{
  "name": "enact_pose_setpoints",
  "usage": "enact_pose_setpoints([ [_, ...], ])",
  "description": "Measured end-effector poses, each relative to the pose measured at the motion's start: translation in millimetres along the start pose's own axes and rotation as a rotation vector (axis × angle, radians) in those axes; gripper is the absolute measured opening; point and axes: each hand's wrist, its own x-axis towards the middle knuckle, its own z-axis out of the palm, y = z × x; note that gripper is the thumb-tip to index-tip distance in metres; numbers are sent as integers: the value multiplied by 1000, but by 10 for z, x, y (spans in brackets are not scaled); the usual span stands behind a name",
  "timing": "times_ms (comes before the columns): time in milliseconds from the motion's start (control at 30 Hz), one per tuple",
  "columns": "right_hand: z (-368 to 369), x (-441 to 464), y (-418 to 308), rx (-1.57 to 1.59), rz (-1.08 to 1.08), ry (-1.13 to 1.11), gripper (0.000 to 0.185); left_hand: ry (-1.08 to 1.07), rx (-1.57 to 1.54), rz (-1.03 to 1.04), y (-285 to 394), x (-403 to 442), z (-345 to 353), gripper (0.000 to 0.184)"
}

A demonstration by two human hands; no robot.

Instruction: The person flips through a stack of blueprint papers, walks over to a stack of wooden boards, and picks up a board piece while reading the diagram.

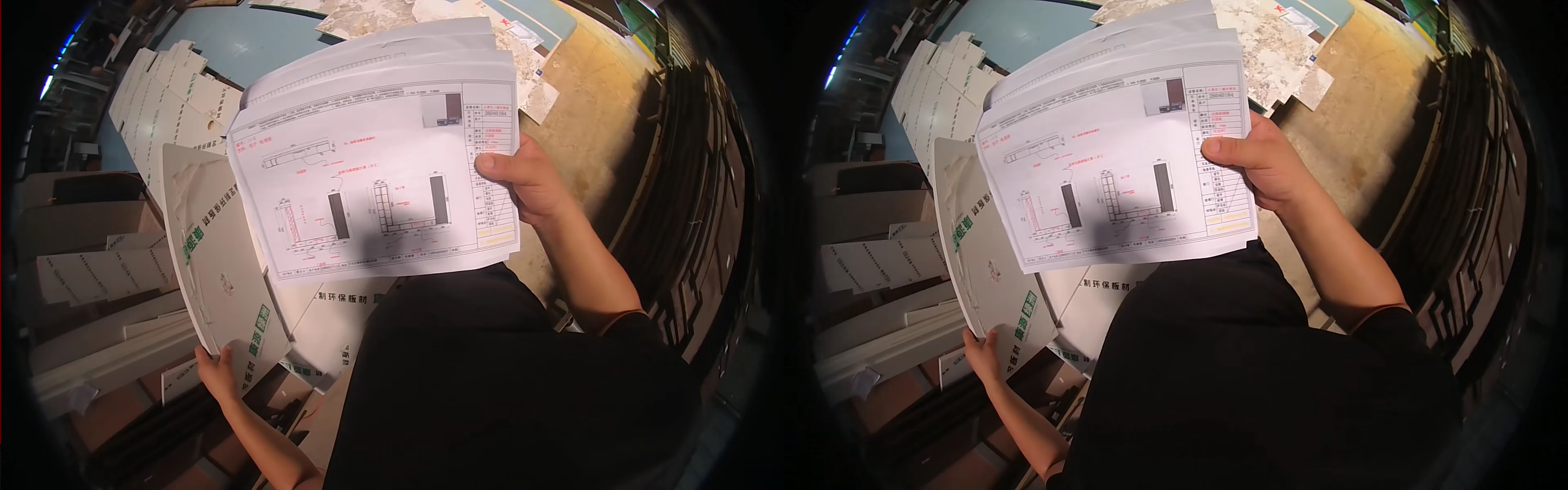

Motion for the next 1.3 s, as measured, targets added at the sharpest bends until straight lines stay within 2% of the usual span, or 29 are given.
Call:
enact_pose_setpoints([
  [167,-31,-9,28,-13,-18,21,66,10,7,12,3,0,1,34],
  [200,-43,7,55,-15,-16,10,67,30,-85,32,-46,9,35,33],
  [333,-48,20,80,-31,-15,-2,65,50,40,3,30,-13,-29,32],
  [800,-147,-32,136,-37,-7,70,60,40,46,4,5,1,-1,33],
  [900,-119,-33,131,-15,-13,60,60,32,13,-17,109,-30,-17,33],
  [1000,-51,-46,95,-14,-15,45,67,37,-114,19,-141,15,39,33],
  [1300,-100,-8,117,27,-21,8,58,-8,-55,6,-70,34,2,34],
])
